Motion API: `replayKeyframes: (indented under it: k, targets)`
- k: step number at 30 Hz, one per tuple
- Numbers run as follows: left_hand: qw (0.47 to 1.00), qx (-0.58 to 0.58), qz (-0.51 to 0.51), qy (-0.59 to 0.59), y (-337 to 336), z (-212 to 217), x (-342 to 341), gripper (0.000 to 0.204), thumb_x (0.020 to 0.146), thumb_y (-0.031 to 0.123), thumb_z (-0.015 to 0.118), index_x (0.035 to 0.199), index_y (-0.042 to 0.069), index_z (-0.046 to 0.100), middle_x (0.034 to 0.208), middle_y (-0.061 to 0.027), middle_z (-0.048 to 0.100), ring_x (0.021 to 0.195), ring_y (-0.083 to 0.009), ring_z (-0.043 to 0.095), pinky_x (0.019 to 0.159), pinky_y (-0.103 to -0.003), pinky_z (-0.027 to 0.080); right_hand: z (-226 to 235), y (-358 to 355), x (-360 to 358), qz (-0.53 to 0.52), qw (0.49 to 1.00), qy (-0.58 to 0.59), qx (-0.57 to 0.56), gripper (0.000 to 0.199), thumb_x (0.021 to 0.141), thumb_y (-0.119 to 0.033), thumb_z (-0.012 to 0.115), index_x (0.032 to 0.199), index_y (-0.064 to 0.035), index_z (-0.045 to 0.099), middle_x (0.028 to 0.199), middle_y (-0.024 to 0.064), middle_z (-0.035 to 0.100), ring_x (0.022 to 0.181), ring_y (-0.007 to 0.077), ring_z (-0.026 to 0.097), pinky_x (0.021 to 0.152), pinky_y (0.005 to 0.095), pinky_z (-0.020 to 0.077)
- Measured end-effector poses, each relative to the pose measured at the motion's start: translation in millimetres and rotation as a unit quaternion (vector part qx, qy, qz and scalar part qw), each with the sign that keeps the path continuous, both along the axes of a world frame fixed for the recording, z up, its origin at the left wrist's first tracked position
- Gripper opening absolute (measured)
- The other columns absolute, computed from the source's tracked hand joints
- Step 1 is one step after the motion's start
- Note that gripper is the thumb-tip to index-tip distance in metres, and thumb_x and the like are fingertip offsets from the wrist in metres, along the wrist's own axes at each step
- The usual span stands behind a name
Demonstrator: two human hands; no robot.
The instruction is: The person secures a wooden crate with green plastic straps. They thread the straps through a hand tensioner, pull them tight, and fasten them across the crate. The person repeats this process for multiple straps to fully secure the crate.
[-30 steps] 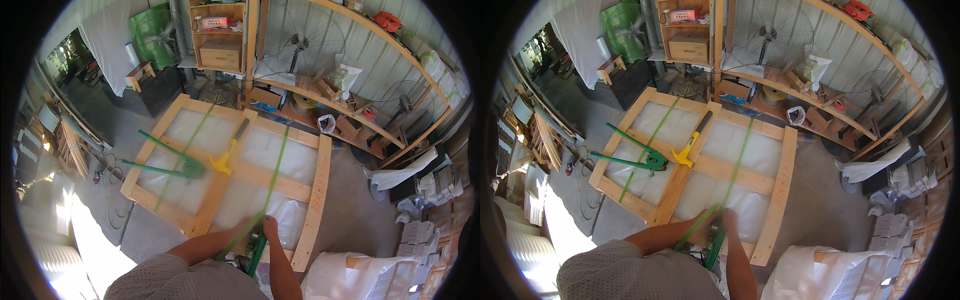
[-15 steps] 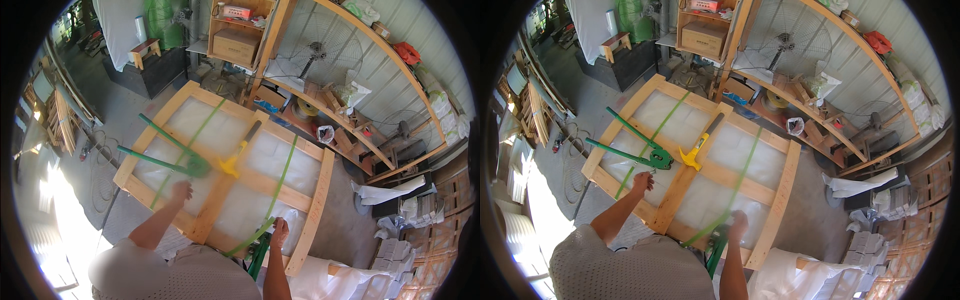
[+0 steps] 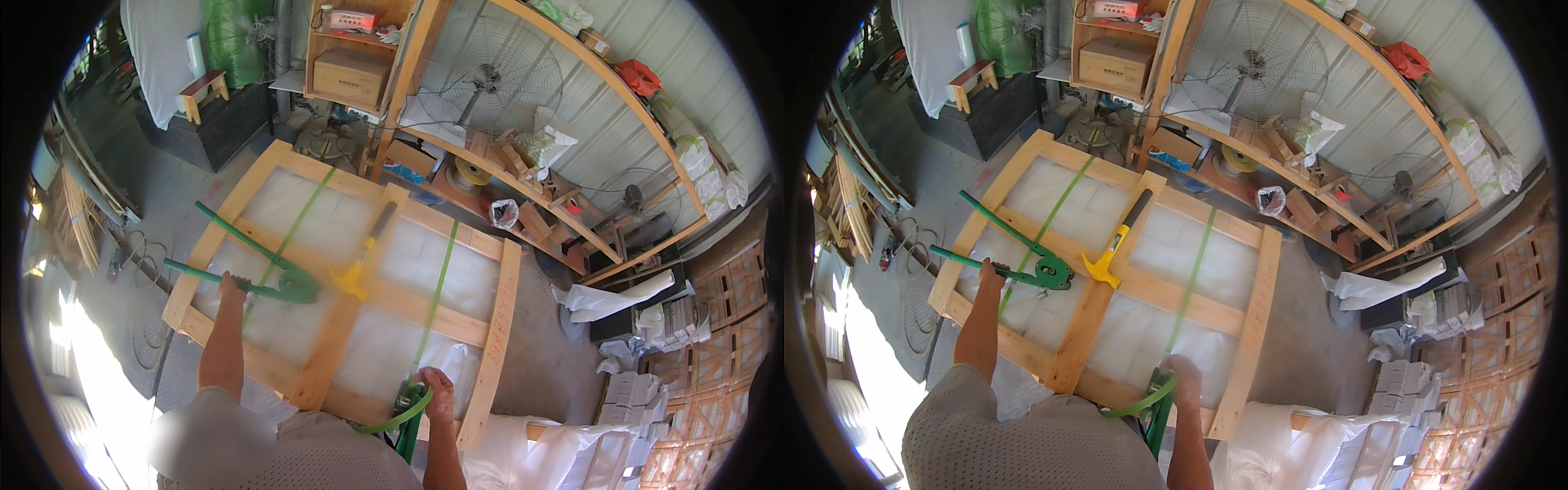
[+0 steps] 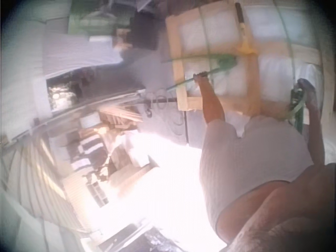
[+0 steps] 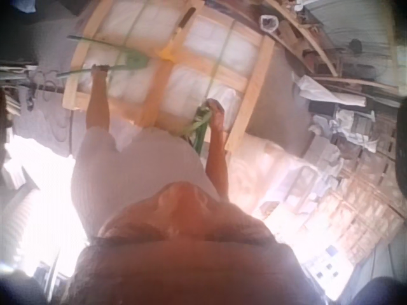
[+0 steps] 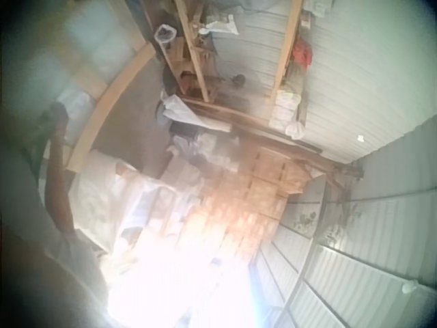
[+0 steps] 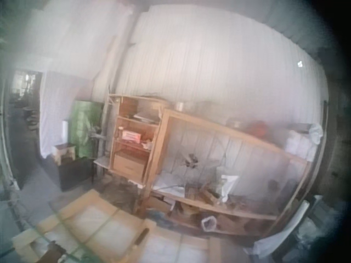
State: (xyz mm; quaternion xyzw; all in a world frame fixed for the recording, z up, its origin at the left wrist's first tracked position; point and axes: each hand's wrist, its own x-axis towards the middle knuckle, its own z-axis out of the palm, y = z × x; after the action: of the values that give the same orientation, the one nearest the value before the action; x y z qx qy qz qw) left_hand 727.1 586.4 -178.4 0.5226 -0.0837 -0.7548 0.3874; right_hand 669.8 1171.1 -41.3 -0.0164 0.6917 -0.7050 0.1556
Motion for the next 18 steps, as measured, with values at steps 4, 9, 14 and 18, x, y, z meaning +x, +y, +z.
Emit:
replayKeyframes:
  k: [4, 9, 14, 18]
  targets:
    - [0.999, -0.034, 0.031, -0.01, 4.5, 20.7, -10.6, 0.031, 0.093, 0.03, 0.054, 0.078, 0.01, 0.035, 0.06, -0.004, 0.034, 0.047, -0.0185, 0.035, 0.046, -0.038, 0.037, 16.0, -7.4, -1.8, 0.009, 0.993, -0.116, -0.004, 0.026, 0.091, -0.022, 0.059, 0.103, 0.0003, 0.067, 0.096, 0.0056, 0.068, 0.09, 0.017, 0.059, 0.084, 0.0305, 0.0453]
    - [0.993, -0.116, 0.015, -0.034, 26.3, 97.0, -30.1, 0.034, 0.092, 0.033, 0.056, 0.075, 0.014, 0.033, 0.053, 0.0002, 0.025, 0.041, -0.0149, 0.027, 0.041, -0.034, 0.03, 30.6, -12.4, -7.5, 0.051, 0.988, 0.111, 0.092, 0.026, 0.091, -0.02, 0.058, 0.103, 0.0009, 0.068, 0.101, 0.0101, 0.067, 0.093, 0.0204, 0.061, 0.087, 0.0309, 0.0456]
    - [0.945, -0.285, -0.158, -0.028, 71.4, 190.7, -34.1, 0.042, 0.091, 0.032, 0.063, 0.065, 0.017, 0.034, 0.05, 0.0049, 0.027, 0.037, -0.0092, 0.025, 0.038, -0.028, 0.025, 27.2, -5.0, -32.1, -0.065, 0.987, 0.061, 0.131, 0.021, 0.089, -0.015, 0.063, 0.103, -0.0003, 0.068, 0.099, 0.008, 0.068, 0.093, 0.0184, 0.062, 0.085, 0.03, 0.0472]
    - [0.865, -0.399, -0.301, -0.038, 123.0, 253.0, -45.7, 0.039, 0.089, 0.021, 0.068, 0.065, 0.016, 0.039, 0.05, 0.0066, 0.033, 0.037, -0.0046, 0.029, 0.037, -0.024, 0.02, 52.5, -12.7, -61.3, -0.067, 0.996, 0.02, 0.061, 0.023, 0.085, -0.013, 0.069, 0.103, 0.0008, 0.067, 0.094, 0.0061, 0.068, 0.091, 0.0147, 0.061, 0.084, 0.0282, 0.0476]
